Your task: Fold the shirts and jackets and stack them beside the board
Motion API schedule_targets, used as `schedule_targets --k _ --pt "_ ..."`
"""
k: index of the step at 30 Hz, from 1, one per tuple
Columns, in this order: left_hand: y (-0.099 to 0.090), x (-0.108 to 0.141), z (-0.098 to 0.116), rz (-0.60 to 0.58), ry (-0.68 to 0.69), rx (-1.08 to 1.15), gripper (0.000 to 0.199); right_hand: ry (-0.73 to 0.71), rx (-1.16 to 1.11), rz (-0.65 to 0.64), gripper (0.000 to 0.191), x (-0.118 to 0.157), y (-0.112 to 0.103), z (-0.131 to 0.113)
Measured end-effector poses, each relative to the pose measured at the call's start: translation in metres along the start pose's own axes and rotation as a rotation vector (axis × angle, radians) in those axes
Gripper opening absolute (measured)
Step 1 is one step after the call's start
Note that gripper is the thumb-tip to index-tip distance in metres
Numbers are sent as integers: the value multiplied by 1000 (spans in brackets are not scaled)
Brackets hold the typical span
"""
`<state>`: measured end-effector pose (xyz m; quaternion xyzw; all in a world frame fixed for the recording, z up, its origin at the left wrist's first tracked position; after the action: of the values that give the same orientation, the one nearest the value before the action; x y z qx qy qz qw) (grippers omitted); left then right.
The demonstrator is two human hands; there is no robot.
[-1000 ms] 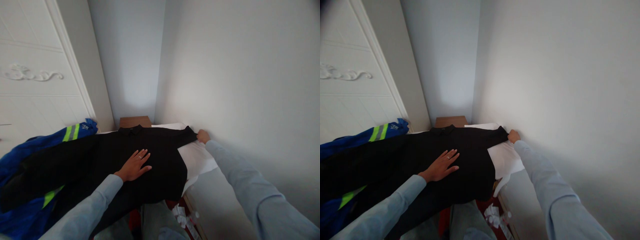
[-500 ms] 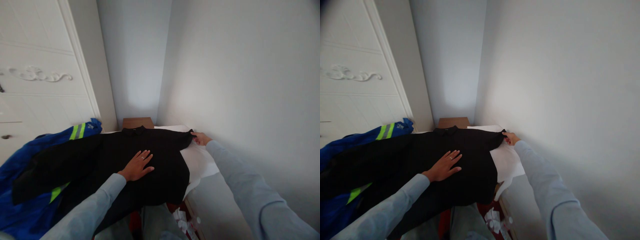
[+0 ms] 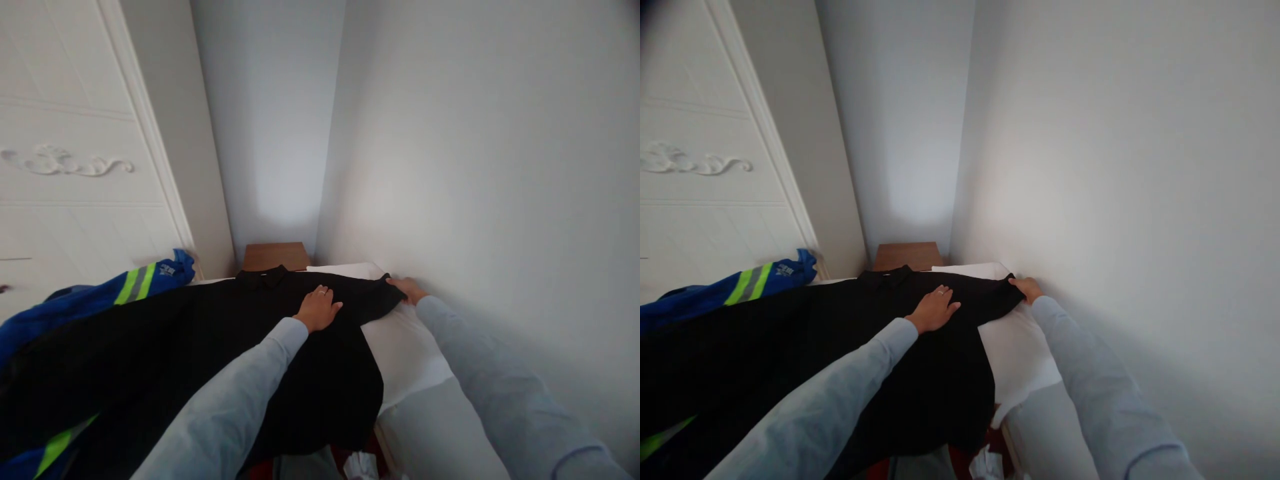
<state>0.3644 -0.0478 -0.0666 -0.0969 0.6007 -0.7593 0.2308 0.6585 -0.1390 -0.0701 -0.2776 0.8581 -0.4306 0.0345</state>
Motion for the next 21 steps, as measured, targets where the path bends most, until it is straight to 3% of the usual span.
schedule_targets --k 3,6,9,12,15,17,19,21 --pt "29 -21 1 -30 -143 4 68 69 -48 -49 26 -6 4 7" --pt "50 -27 1 -14 -187 10 77 60 -71 -85 28 -8 5 9" --pt "59 -25 0 43 -171 4 79 -3 -78 -65 19 -7 -4 -1" --pt "61 -22 -2 64 -166 4 79 -132 -50 12 5 1 -19 -28" --pt "61 -23 -1 65 -173 -5 81 -458 135 174 19 37 -28 -72" --pt "61 -24 -1 78 -176 -9 79 -775 259 181 28 81 -13 -99" --pt "63 -25 0 84 -163 -11 72 -1110 322 -35 31 134 19 -112" --pt "66 -24 -1 63 -90 -7 61 -1316 348 -298 33 181 50 -108"
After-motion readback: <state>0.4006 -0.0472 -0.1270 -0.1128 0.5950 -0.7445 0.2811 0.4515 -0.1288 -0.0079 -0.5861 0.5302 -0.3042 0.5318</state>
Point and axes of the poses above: each hand's wrist, its own x-axis away from the middle knuckle, its own y-axis out of the palm, z = x × y, the point moved 7 cm from there along -x, towards the middle knuckle, and after that the axes turned 3 degrees about y, right-handed, at the moved point
